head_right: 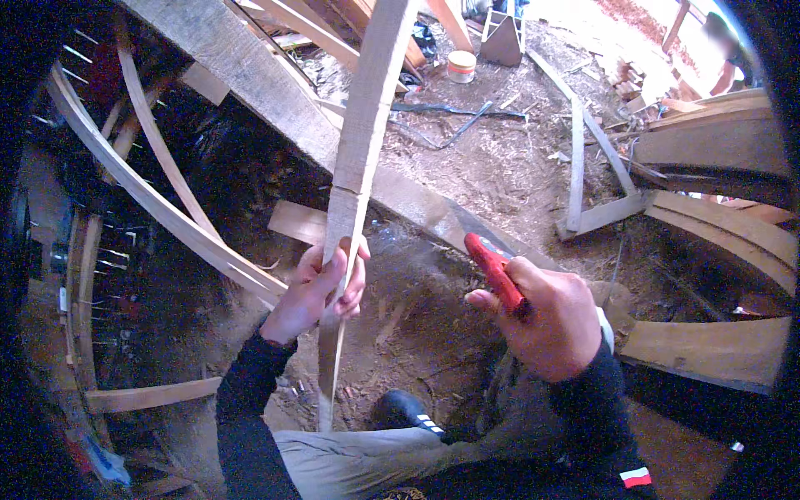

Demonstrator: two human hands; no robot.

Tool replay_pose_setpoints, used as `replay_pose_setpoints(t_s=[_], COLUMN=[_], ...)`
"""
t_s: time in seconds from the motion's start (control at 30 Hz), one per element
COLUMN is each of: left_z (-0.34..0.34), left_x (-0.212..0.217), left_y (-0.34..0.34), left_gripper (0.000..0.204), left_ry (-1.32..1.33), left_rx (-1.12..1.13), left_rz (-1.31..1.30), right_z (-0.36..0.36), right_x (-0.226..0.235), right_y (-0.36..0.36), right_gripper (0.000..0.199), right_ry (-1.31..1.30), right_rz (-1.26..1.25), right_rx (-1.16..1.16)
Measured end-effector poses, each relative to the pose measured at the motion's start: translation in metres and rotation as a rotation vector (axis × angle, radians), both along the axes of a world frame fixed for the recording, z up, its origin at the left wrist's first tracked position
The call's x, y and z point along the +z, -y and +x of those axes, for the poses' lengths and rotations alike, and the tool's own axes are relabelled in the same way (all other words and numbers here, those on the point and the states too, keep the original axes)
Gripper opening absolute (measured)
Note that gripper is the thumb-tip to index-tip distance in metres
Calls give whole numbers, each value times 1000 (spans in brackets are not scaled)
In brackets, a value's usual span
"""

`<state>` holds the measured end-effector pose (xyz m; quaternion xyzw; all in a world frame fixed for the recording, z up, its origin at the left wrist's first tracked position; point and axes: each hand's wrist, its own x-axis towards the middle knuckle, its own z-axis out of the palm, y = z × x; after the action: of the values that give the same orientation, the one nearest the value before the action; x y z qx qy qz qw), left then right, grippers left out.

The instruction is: The person uses a red hand saw to cut a long, thin strip of light-colored wood. They hold the wood steady with their left hand while sawing with their right hand, working in a cluttered workshop environment.

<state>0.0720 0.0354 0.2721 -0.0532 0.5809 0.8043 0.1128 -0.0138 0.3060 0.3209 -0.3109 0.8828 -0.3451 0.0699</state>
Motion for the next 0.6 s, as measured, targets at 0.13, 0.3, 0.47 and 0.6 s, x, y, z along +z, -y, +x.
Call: replay_pose_setpoints(t_s=[0.13,0.3,0.47,0.6], left_z=[-11,-29,-39,-49], left_x=[-31,-83,-184,-220], left_y=[9,42,76,83], left_gripper=[29,29,26,19], left_ry=[-45,89,155,276], left_rx=[118,126,112,75], left_rz=[-275,-521,-500,-425], right_z=[1,-3,-16,-16], right_x=[-3,2,-8,-4], right_y=[-5,-8,-26,-32], right_gripper=[30,27,32,38], right_ry=[-23,-27,117,252], right_rz=[16,-70,-231,-437], right_rx=[-19,-180,-348,-417])
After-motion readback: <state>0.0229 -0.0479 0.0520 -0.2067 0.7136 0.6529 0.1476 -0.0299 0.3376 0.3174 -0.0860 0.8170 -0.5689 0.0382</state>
